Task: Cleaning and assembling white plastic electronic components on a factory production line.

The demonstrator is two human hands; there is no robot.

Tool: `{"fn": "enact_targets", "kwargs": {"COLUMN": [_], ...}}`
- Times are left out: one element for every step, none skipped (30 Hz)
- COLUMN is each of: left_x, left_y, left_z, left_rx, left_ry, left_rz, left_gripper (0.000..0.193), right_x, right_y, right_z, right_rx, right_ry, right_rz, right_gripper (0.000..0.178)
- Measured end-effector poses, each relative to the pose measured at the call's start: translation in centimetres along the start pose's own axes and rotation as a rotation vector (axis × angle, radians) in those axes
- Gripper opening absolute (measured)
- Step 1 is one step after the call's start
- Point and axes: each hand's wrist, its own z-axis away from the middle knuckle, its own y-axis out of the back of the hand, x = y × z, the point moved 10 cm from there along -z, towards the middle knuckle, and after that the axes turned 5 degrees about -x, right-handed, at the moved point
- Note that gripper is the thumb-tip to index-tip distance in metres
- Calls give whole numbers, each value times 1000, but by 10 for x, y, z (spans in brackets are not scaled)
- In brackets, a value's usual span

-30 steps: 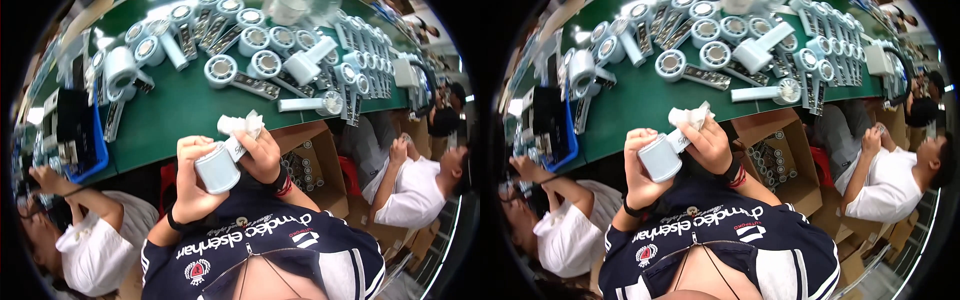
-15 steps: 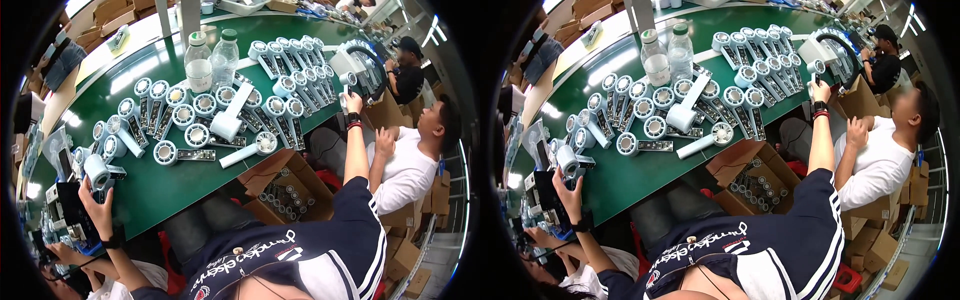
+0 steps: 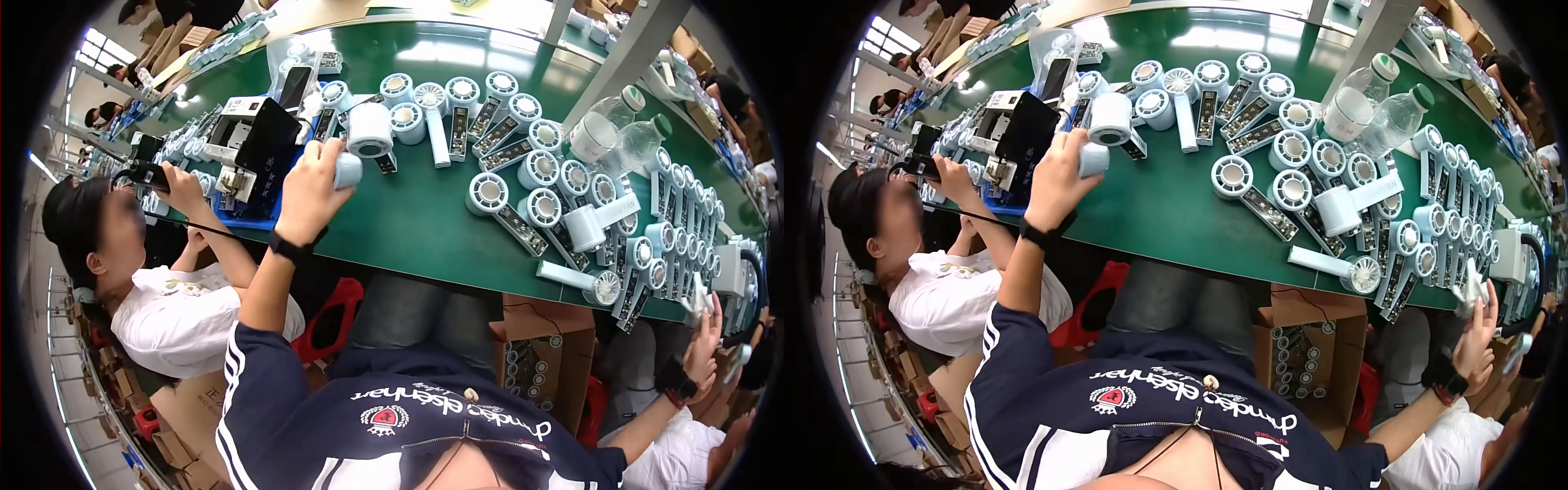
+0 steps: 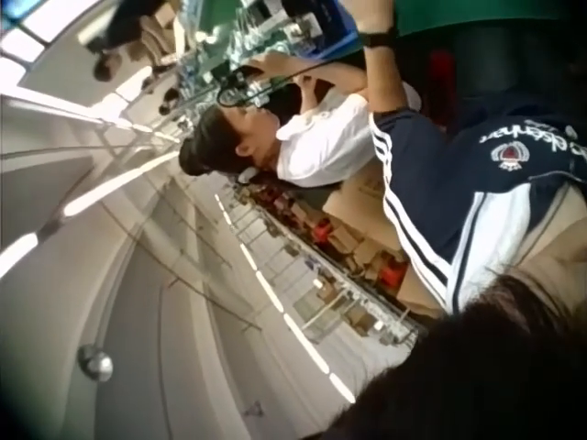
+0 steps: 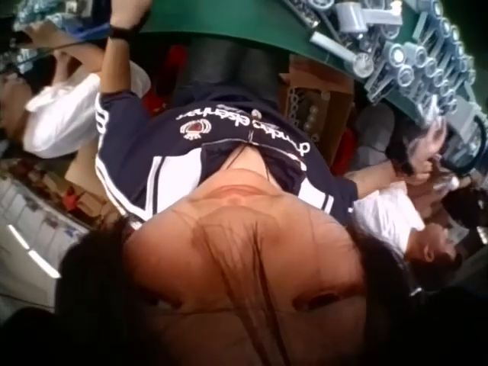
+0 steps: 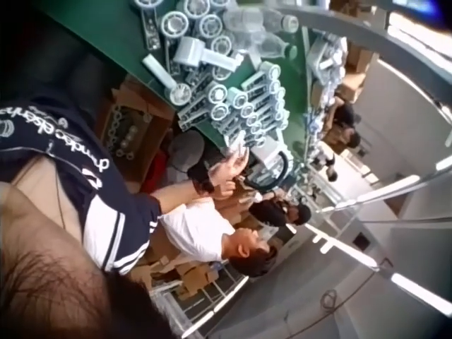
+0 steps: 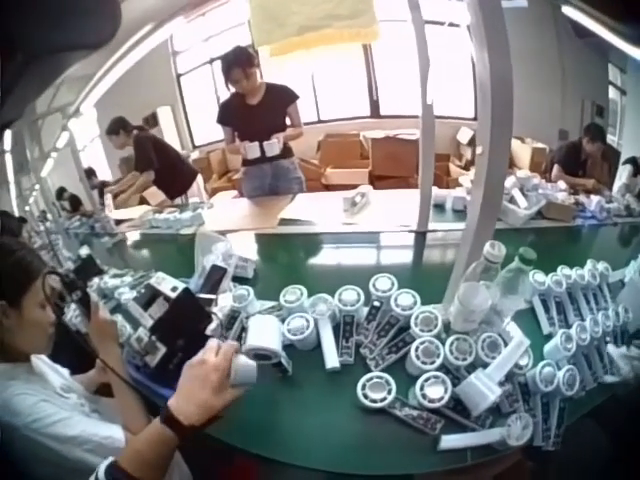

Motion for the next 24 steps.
{"fn": "enact_targets", "kwargs": {"left_x": [8,16,27,39,50,53,73,88,91,99,107,114,115,112,110,108,108,104,99,96,98,99,99,97], "left_y": [18,31,48,58,61,59,61,62,50,46,39,35,24,13,3,-4,-12,-16,-18,-18,-21,-22,-23,-22], "left_z": [14,27,42,53,63,74,88,101,106,117,126,140,145,146,148,152,155,159,165,169,170,170,169,170], "left_rx": [49,46,46,6,-34,-48,-28,-10,-33,42,126,214,203,220,236,248,234,262,288,313,305,313,322,330], "left_ry": [-9,-19,-31,-108,-185,-187,-366,-538,-534,-612,-697,-779,-779,-758,-740,-716,-724,-712,-700,-690,-689,-680,-671,-663], "left_rz": [31,85,121,184,242,241,323,420,438,449,456,463,487,467,449,427,440,440,437,433,435,457,479,501], "left_gripper": [67,66,65,62,60,60,55,51,51,49,47,45,45,45,44,43,43,44,44,44,44,44,44,44], "right_x": [-4,-5,3,2,1,2,8,10,1,-13,-23,-34,-44,-61,-75,-87,-95,-85,-65,-45,-35,-36,-54,-74], "right_y": [-34,-63,-94,-128,-164,-197,-215,-234,-255,-279,-305,-331,-366,-401,-440,-465,-483,-486,-487,-487,-487,-487,-489,-490], "right_z": [30,56,81,103,119,132,134,134,128,125,122,126,135,151,176,204,231,228,212,196,186,193,212,232], "right_rx": [-36,-73,-164,-255,-360,-470,-460,-451,-382,-309,-226,-145,-205,-350,-614,-725,-836,-837,-807,-775,-743,-741,-783,-823], "right_ry": [-75,-151,-182,-215,-248,-282,-251,-227,-160,-103,-80,-55,-87,90,296,444,592,582,507,434,362,354,470,587], "right_rz": [-17,-33,-126,-195,-256,-321,-327,-321,-357,-381,-322,-260,-179,-116,-168,-78,13,10,53,96,144,142,120,96], "right_gripper": [42,43,43,42,40,39,37,35,31,28,26,25,30,37,48,54,59,59,61,64,66,66,65,63]}}
